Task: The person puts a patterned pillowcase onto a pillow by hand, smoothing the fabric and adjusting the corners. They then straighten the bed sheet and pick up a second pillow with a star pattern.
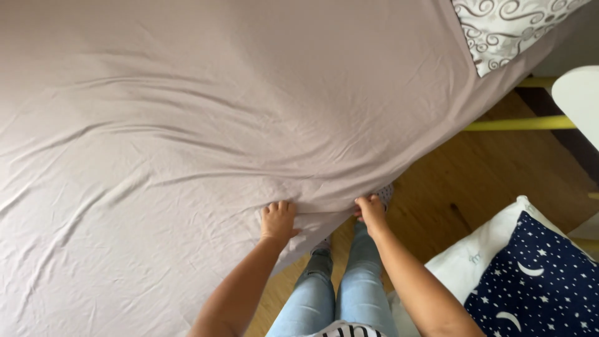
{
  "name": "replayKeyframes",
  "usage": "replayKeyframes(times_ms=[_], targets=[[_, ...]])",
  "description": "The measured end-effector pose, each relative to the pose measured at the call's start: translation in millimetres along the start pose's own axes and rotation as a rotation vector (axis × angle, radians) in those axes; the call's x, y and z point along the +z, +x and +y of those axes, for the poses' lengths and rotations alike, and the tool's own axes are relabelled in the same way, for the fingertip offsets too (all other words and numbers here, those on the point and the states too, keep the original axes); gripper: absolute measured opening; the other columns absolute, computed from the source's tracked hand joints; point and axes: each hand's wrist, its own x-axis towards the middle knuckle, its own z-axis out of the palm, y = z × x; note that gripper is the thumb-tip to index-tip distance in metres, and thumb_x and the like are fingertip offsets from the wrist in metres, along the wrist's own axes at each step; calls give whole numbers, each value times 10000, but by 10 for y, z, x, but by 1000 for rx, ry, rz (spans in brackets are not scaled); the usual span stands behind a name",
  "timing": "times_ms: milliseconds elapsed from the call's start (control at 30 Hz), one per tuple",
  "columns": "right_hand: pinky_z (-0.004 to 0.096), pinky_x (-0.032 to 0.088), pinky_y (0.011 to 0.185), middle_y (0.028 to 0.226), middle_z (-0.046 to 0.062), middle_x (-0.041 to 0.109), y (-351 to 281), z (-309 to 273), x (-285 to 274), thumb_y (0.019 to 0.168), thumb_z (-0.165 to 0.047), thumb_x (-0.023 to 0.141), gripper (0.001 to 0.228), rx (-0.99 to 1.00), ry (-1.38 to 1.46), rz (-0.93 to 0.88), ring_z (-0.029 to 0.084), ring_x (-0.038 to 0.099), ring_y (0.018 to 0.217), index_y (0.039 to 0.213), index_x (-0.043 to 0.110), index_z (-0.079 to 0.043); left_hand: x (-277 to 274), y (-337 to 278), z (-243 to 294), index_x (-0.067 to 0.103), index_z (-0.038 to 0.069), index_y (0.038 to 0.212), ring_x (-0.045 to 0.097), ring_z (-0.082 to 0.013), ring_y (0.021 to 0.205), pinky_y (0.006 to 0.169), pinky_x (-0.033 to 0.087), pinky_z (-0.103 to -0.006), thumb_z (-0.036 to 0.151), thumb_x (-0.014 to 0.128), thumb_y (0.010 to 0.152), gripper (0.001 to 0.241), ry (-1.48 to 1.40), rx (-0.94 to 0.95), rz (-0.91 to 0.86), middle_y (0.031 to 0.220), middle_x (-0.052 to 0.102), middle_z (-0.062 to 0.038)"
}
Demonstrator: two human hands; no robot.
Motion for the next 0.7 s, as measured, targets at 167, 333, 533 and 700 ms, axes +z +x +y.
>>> replayKeyframes(times_ms=[167,333,533,700], targets=[[338,539,543,899,100,711,-233,-78,189,863,-304,774,360,-5,-100,-120,199,695,652,1012,606,-23,-195,-354,-583,464,121,1426,468,-329,1331,1063,424,-484,565,854,762,889,68,-118,-302,1432,478,-118],[305,495,550,897,86,722,-202,26,110,925,-346,738,339,85,-112,-197,192,666,669,1016,664,-29,975,-170,-1035,646,112,1281,592,-276,1279,1024,519,-419,351,829,807,561,-25,-79,-270,1344,636,-70],[300,562,652,943,67,737,-117,434,-219,905,-225,753,266,33,125,-303,160,720,770,1088,663,-55,1130,-366,-987,777,122,1044,702,-310,1079,893,589,-430,135,637,937,177,-145,-19,-262,1173,743,-113],[347,509,595,946,100,713,-13,632,-222,978,-251,686,235,104,-27,-143,221,687,741,1090,606,-62,808,-743,-731,750,119,1061,658,-332,1110,926,545,-446,215,647,940,186,-282,40,-398,1163,713,-113]])
